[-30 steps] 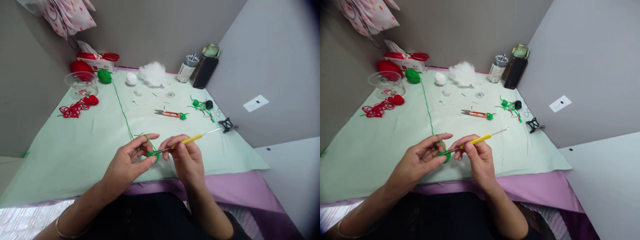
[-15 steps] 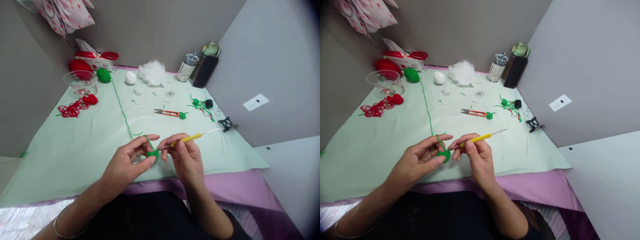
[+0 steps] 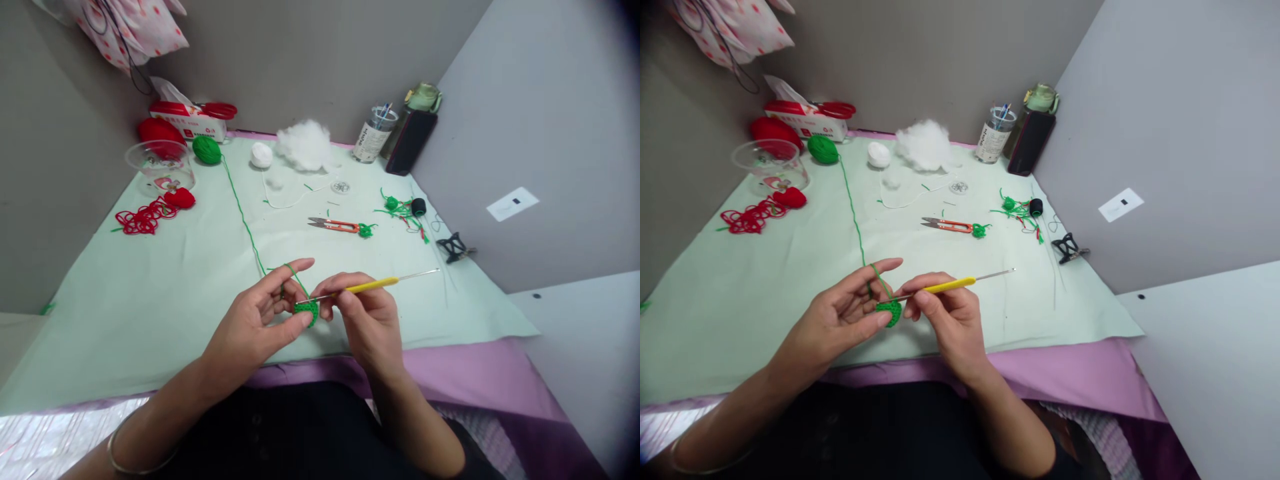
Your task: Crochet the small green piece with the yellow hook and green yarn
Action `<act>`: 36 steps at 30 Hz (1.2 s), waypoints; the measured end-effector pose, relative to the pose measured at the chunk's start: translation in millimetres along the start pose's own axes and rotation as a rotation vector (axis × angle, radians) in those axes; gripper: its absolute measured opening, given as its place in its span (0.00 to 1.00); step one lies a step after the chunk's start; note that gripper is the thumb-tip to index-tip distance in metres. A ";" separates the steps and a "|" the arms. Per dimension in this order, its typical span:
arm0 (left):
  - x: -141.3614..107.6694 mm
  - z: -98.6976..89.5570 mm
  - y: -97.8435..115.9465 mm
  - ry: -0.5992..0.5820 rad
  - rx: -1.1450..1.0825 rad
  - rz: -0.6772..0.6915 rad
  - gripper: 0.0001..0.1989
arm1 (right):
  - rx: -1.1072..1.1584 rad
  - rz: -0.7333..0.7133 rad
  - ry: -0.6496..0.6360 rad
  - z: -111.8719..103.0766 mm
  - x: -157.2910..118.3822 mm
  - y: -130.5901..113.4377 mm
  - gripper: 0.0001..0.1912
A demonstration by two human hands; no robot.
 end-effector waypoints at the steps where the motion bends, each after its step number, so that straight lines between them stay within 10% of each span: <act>1: 0.3 -0.1 0.2 -0.002 0.001 -0.001 0.29 | 0.010 -0.009 0.009 0.3 0.1 -0.4 0.06; 13: 3.7 -0.4 1.4 0.028 0.119 0.027 0.27 | -0.036 -0.076 -0.056 -0.5 1.0 -7.4 0.07; 25: 5.6 4.6 12.0 0.200 0.406 0.233 0.23 | -0.810 -0.534 -0.305 10.3 -7.0 -29.4 0.11; 36: 4.3 0.0 9.3 0.226 0.576 0.332 0.19 | -0.758 -0.483 -0.253 11.8 -9.9 -19.1 0.14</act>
Point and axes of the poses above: each hand's wrist, its own x-axis towards the middle knuckle, its own z-axis out of the palm, y = z × x, the point moved 2 cm from there along x, towards the middle knuckle, and after that the axes turned 6 degrees about -z, right-handed, at the moved point
